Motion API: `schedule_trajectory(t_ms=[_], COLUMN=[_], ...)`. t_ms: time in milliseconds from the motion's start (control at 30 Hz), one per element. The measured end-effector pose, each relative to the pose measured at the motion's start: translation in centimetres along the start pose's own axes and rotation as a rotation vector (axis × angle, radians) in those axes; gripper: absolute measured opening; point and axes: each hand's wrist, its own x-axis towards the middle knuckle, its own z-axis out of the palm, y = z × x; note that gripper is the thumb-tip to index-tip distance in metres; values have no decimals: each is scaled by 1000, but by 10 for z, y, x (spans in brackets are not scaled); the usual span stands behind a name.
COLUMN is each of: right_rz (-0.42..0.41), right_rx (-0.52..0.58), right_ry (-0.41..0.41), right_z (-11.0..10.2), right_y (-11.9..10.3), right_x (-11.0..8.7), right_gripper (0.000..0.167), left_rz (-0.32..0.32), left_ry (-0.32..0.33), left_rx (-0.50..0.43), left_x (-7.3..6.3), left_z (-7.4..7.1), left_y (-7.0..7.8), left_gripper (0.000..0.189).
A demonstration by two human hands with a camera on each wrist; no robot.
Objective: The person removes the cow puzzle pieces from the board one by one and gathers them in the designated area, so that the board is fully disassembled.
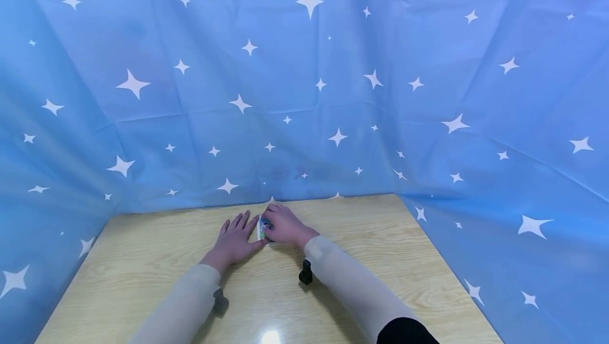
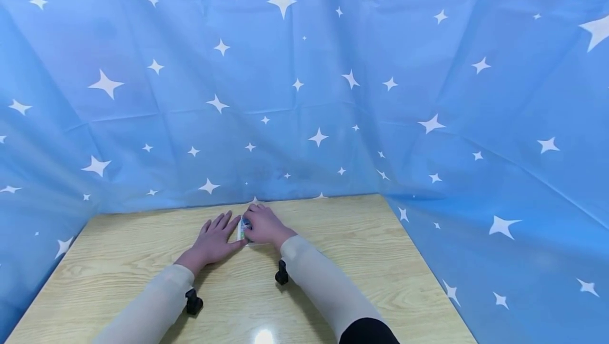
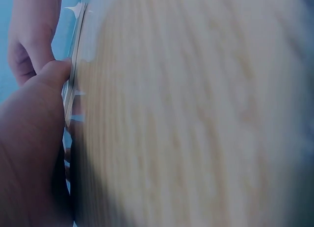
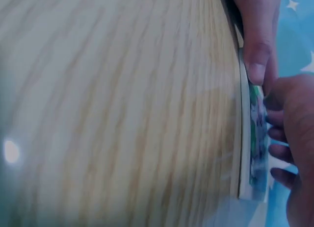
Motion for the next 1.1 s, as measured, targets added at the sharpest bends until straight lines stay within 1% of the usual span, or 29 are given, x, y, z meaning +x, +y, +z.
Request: schedule_trajectory(t_ms=[100,233,433,500,633,833,900,1000,1100], right_rz=[7,31,79,94,131,152,162,179,179], right_rx=[35,98,155,176,255,329,356,399,414], right_ry=[-14,-55,-127,-146,-176,-185,-183,-182,-181], right_z=[-1,-4,-13,-15,-18,-15,-14,-12,-13], right_y=[-2,-4,-8,-7,-4,0,2,3,4], right_x=[4,9,15,16,16,19,19,19,20], right_gripper=[33,33,32,33,34,34,34,34,34], left_rz=[-6,-22,-34,-35,-27,-17,-16,-8,-10], left_ry=[-11,-33,-39,-44,-45,-25,-29,-24,-22], left_rx=[-5,-2,10,3,-24,-56,-69,-87,-93], left_x=[-1,-2,-2,-2,-1,0,-1,-1,-1], left_z=[-5,-9,-11,-11,-10,-5,-5,-5,-8], left_y=[5,8,7,7,7,3,3,3,4], left_gripper=[94,89,88,88,90,93,94,95,95])
